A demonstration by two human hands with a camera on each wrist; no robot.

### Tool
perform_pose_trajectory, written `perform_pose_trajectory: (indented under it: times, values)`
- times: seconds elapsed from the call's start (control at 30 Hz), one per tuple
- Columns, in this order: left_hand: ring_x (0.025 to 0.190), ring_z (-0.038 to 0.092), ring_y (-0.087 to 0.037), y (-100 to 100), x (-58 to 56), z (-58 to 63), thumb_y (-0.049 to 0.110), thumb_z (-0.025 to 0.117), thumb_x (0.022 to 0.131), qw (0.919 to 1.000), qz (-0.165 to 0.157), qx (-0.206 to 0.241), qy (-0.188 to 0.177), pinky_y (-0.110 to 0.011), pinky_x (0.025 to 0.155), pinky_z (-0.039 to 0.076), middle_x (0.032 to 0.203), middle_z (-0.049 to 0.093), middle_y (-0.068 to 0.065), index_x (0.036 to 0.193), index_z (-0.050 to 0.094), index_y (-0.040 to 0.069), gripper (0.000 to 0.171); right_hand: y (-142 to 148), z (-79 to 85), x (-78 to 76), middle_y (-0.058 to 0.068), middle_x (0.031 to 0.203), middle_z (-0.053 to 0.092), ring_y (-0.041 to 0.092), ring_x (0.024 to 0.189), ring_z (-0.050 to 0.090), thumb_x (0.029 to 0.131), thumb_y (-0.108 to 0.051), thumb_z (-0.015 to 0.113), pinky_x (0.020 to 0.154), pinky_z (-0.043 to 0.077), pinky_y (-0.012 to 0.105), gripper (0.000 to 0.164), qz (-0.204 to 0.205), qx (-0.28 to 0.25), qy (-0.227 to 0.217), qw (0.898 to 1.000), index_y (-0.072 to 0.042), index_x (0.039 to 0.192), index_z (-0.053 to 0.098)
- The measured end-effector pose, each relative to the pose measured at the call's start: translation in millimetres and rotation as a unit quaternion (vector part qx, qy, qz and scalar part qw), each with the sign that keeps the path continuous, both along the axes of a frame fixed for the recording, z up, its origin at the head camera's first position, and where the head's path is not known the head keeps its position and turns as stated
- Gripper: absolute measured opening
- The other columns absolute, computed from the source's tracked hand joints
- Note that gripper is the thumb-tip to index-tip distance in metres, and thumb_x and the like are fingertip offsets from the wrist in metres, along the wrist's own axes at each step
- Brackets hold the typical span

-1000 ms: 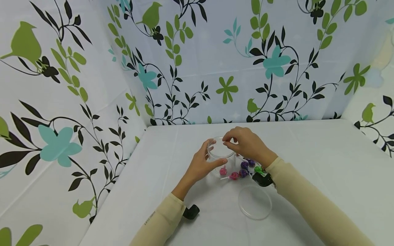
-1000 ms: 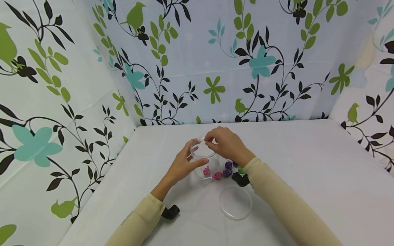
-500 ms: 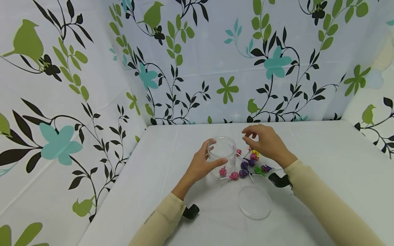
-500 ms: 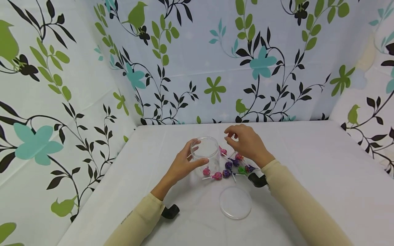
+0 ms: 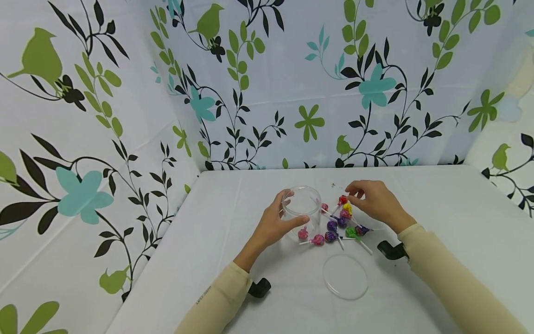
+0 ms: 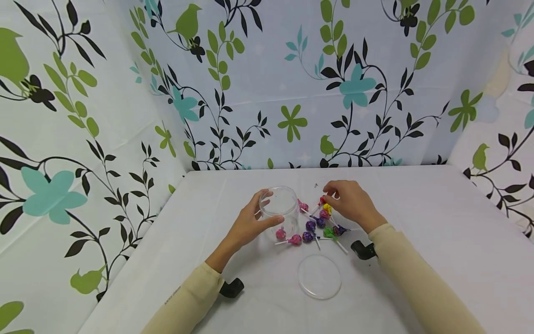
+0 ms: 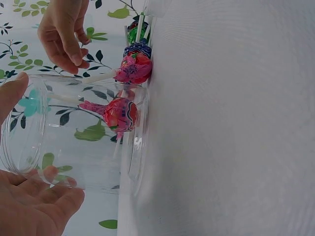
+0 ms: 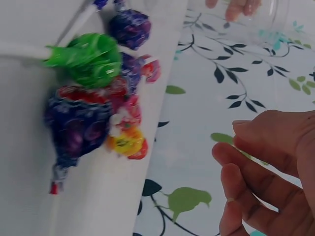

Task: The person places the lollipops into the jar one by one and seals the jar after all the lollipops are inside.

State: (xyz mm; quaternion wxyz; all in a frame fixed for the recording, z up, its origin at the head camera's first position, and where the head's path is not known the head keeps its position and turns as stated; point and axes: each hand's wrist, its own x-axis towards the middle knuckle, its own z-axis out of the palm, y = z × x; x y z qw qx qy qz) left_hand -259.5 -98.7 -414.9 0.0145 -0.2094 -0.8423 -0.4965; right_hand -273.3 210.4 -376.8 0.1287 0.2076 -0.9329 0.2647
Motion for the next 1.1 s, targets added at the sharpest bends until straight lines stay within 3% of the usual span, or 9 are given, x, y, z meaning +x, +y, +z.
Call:
perform_pose_trajectory:
  times: [0.5,0.77,1.1]
  values:
    - [0.146,0.041,-0.028,0.8,-0.5,-0.8,0.048,0.081,0.089,1.0000,-0.001,-0.001,0.005,-0.046,0.117,0.036,0.161,0.043,-0.002,0.163,0.029,0.010,0.098,3.1,-38.9,-5.0,0.005,0.085,0.067,0.023,0.074,0.059,0.095,-0.016,0.075,0.063,0.058,0.038,0.017,-0.043,0.044,-0.081,0.995,-0.001,0.102,0.074]
    - [0.147,0.040,-0.028,0.1,-1.1,-0.8,0.048,0.081,0.090,0.9999,-0.009,0.006,0.010,-0.046,0.118,0.035,0.161,0.043,-0.002,0.163,0.029,0.010,0.097,2.0,-42.6,-5.4,0.005,0.084,0.068,0.021,0.072,0.058,0.096,-0.018,0.075,0.062,0.057,0.039,0.017,-0.043,0.039,-0.087,0.995,-0.001,0.099,0.074]
    - [0.147,0.040,-0.030,0.4,-0.7,-2.1,0.050,0.081,0.089,1.0000,-0.006,0.001,0.007,-0.046,0.118,0.036,0.161,0.042,-0.001,0.163,0.029,0.012,0.098,4.2,-44.9,-7.0,0.010,0.090,0.072,0.024,0.079,0.063,0.096,-0.017,0.075,0.073,0.061,0.046,0.024,-0.052,0.040,-0.127,0.990,0.005,0.104,0.075]
